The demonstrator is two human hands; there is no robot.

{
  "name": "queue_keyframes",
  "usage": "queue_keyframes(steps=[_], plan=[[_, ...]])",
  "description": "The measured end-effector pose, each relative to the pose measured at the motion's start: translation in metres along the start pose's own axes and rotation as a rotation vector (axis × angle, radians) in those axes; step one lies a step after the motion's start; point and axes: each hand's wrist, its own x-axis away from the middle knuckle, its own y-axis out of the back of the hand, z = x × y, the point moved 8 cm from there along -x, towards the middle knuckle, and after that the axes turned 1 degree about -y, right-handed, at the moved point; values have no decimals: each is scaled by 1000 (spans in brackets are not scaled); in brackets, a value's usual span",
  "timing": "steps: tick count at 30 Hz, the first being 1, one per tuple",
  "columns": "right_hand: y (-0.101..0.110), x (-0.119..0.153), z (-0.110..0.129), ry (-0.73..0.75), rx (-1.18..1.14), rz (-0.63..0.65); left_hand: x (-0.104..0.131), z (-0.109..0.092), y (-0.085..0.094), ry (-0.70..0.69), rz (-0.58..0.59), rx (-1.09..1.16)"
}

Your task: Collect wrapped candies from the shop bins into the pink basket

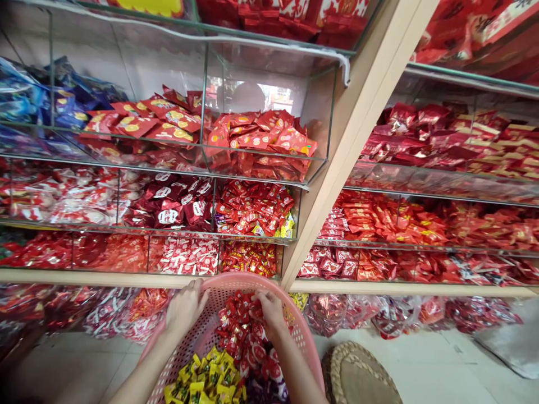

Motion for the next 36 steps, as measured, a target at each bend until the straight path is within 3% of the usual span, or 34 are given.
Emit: queue_keyframes(steps=[4,8,16,23,29,36], plan=[[4,9,-11,-191,-141,49,1,-1,1,-15,-6,-13],[5,14,-11,-235,-236,43,1,-3,1,-32,-14,-35],[-1,8,-13,-188,-333,103,1,-1,-2,-26,-41,-21],[-3,-7,-17,-62,-320,160,1,-1,-1,-47,-61,-28],[-5,-12,-17,-46,-333,76,0,-1,-3,-40,-61,-27],[-4,4,-3,-38,-298,59,0,0,-4,-43,-66,-4]])
